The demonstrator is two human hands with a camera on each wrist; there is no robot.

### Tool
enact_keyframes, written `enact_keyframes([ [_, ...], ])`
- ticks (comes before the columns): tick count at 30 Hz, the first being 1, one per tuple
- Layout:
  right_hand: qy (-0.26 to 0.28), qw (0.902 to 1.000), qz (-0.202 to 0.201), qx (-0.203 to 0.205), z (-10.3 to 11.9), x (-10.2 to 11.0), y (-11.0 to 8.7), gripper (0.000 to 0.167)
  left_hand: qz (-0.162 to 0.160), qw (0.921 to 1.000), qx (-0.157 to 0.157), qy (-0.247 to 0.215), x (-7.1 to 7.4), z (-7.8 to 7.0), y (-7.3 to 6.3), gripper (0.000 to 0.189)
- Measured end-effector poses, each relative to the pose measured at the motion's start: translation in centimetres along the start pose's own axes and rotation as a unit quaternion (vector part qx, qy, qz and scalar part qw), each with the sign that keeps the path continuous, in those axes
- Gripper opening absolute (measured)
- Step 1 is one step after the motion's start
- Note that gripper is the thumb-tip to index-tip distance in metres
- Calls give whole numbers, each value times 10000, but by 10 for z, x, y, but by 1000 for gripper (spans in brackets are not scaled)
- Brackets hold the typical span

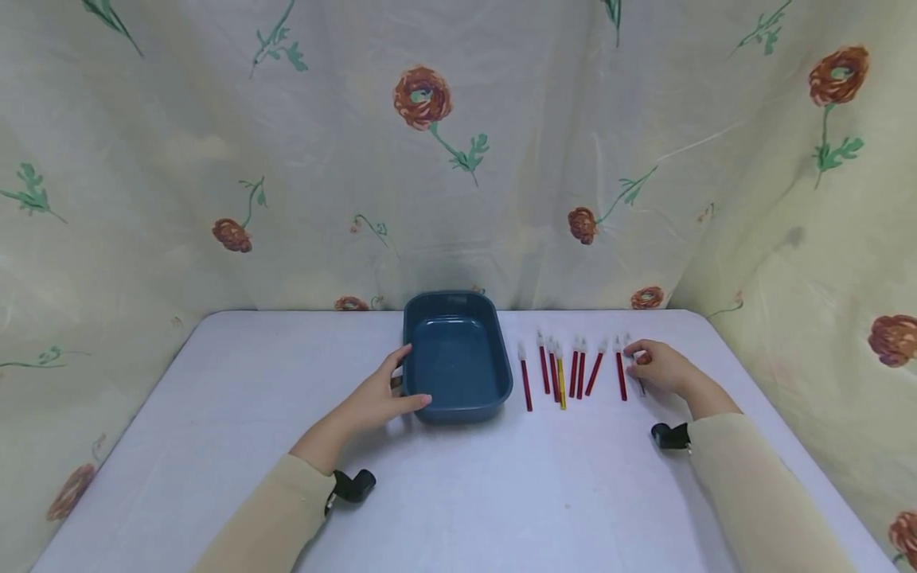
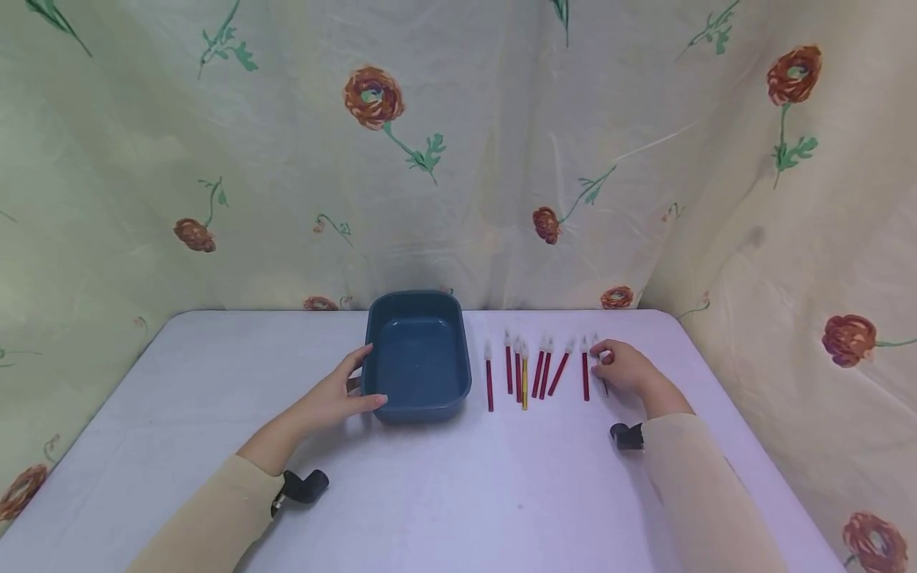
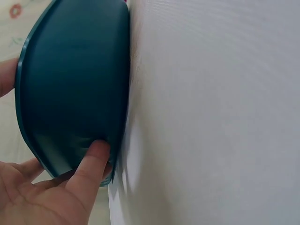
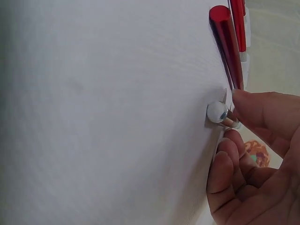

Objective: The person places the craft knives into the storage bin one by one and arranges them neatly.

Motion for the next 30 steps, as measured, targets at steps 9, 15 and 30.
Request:
enact_keyframes([
  [9, -146, 9997, 86, -175, -1, 2, 3, 39, 22, 10000, 57, -18, 2, 0, -2, 97],
  [15, -137, 9992, 184, -317, -1, 3, 1, 42, 49, 9999, 99, 6, 3, -1, -3, 97],
  [30, 272, 9988, 9, -412, -4, 5, -11, 46, 123, 9998, 117, 71, 1, 1, -3, 97],
])
Point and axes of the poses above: each hand's wrist, its own y-axis towards the middle knuckle, its own x-axis out of the back of the hand, z = x × y, the point moved 10 cm from there along y, towards the middle knuckle, and after that the axes turned 10 degrees about -x, right-handed, at the moved point
